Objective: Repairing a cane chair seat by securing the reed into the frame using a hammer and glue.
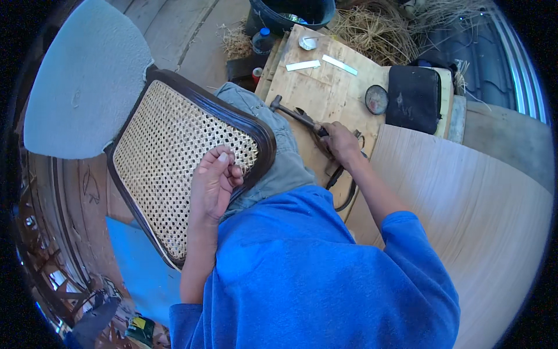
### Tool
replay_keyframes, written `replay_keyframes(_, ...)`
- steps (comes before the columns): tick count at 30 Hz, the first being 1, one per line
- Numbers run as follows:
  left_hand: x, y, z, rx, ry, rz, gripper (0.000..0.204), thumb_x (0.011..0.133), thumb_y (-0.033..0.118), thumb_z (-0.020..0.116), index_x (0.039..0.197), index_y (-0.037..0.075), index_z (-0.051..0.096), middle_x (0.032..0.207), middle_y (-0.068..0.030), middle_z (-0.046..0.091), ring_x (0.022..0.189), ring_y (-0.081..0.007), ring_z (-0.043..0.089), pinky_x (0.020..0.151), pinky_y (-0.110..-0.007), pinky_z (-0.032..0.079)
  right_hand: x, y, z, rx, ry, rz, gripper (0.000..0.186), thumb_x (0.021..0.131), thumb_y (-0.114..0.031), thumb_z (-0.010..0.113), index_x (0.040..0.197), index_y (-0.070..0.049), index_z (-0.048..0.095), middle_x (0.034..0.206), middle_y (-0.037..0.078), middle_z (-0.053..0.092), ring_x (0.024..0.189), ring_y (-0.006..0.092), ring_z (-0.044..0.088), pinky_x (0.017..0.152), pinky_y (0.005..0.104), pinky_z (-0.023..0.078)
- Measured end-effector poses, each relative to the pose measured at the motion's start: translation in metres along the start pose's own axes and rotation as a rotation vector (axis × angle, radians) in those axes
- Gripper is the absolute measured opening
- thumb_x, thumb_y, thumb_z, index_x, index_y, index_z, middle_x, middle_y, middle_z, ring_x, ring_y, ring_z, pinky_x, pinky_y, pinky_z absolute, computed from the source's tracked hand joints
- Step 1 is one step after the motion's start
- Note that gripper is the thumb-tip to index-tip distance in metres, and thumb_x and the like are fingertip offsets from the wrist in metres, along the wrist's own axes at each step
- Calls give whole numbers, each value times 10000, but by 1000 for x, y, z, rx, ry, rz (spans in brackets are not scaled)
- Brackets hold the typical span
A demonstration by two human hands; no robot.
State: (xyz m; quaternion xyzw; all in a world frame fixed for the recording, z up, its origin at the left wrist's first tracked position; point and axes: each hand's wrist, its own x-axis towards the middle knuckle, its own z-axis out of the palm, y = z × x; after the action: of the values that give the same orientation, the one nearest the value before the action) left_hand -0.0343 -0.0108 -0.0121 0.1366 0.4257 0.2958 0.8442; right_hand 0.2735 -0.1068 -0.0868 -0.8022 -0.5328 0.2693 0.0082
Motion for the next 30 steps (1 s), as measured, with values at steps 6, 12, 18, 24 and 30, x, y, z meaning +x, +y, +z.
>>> replay_keyframes(6,-1,1,-12,26,2,63,128,959,161,539,1042,63,546,875,-43,611,692,-147,638,566,-241,506,21,22,0,23,285,-89,321,820,-89,589,1141,-86,585,977,171,599,953,357,585,830,418,470)
replay_keyframes(12,0,-7,-11,92,17,27,122,961,154,534,1034,57,545,887,-52,616,706,-151,640,590,-241,508,46,51,-5,-190,385,-64,346,826,-72,601,1169,-61,558,1059,167,591,992,349,570,853,397,470)
replay_keyframes(18,6,-10,-21,27,30,70,105,943,96,541,1037,50,550,886,-49,615,731,-146,633,632,-249,515,22,60,-3,-35,460,-52,271,827,-89,610,1092,-35,610,995,154,632,946,319,609,848,351,483)
replay_keyframes(24,5,-7,-17,42,83,57,118,919,70,565,1034,52,552,867,-47,616,712,-140,630,623,-248,517,-14,40,24,167,409,99,183,848,-113,612,981,5,656,928,173,674,880,286,655,801,357,500)
replay_keyframes(30,8,-11,-20,29,6,10,108,902,69,579,1007,70,556,836,-32,617,708,-134,633,615,-248,509,-27,-7,32,119,272,136,217,835,-121,617,1023,-12,615,984,195,629,963,339,611,828,404,482)
